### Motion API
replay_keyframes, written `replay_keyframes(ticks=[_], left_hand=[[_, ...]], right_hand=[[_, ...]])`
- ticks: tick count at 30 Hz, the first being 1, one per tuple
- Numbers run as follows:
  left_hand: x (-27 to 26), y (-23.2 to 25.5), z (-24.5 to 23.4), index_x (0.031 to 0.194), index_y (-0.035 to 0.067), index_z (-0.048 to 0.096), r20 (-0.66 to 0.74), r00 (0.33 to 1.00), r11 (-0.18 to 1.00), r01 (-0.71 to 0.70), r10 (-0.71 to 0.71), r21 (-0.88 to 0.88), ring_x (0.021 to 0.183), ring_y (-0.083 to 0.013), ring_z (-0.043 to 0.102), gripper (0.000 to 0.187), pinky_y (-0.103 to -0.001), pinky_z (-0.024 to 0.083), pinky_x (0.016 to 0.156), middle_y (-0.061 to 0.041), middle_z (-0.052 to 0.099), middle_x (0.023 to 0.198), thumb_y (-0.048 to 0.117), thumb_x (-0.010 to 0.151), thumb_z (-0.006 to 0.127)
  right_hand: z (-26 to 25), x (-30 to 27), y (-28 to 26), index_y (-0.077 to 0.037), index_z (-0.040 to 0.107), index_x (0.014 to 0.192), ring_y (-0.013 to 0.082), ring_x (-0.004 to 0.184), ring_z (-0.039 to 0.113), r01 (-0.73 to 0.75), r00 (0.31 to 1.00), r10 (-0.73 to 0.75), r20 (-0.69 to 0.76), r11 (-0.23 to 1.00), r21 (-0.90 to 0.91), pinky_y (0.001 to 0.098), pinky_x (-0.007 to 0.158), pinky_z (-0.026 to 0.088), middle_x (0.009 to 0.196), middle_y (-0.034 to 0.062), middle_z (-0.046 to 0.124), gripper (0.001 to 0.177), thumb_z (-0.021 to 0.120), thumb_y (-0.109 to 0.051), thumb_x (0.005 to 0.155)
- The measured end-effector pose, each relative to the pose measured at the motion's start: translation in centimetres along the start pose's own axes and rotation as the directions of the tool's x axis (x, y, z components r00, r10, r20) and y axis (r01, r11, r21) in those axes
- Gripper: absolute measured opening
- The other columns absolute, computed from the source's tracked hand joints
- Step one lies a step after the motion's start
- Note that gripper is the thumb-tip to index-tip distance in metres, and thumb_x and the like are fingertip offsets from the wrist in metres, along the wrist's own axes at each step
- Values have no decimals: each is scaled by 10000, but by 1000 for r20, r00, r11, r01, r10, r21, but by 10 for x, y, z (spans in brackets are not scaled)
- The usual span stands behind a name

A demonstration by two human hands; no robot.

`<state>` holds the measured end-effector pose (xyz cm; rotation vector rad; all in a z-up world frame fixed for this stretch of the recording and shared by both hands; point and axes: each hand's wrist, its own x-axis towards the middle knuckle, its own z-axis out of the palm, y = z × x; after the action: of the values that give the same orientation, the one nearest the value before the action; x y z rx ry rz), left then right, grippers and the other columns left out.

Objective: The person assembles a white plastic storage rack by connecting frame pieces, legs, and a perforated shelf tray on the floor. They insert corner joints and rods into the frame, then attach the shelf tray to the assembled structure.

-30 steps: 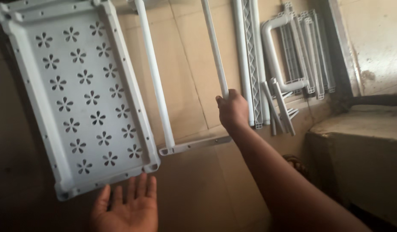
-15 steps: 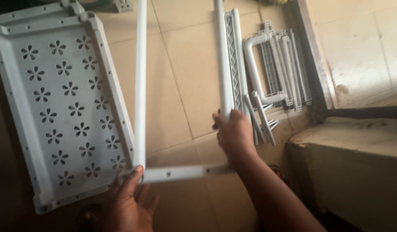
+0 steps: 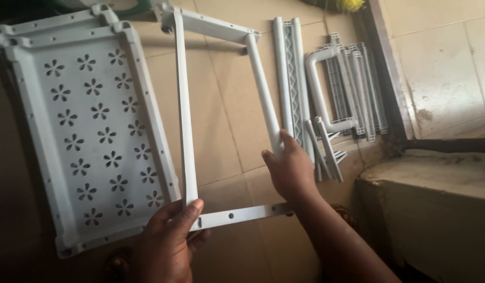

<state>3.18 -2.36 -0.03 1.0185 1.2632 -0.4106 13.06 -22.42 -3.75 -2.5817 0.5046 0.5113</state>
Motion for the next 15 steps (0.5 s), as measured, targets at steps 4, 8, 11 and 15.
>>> replay_keyframes(ticks=[4,8,11,15], left_hand=[[3,-7,-2,1095,-3,680,-6,1000,1000,15,-15,-2,905,-262,663,430,-420,541,739,-156,694,962,314,821,778],[-4,-14,-2,1107,31,680,-36,998,997,58,-60,-55,946,-222,659,418,-434,587,755,-105,674,1003,301,802,773],[6,-12,-7,1144,34,699,37,985,985,166,-167,43,995,-230,672,438,-416,593,789,-117,696,1048,341,837,759],[12,-25,-6,1185,21,703,151,967,979,205,-206,21,1002,-253,641,475,-422,560,774,-113,666,1063,347,847,769]], right_hand=[[-10,-41,-15,-53,590,1319,369,1245,583,225,963,-231,-141,973,-58,477,1027,430,1358,187,618,550,757,-215,820],[-10,-107,-14,-159,681,1290,254,1244,656,17,999,-25,45,986,163,383,1050,515,1246,82,728,475,790,-269,841],[2,-145,4,-134,705,1278,257,1305,613,263,963,-269,-14,926,269,399,1097,469,1271,88,745,463,843,-205,841],[8,-148,26,-93,682,1252,327,1323,571,369,904,-424,49,835,409,449,1112,439,1263,123,702,483,783,-73,781]])
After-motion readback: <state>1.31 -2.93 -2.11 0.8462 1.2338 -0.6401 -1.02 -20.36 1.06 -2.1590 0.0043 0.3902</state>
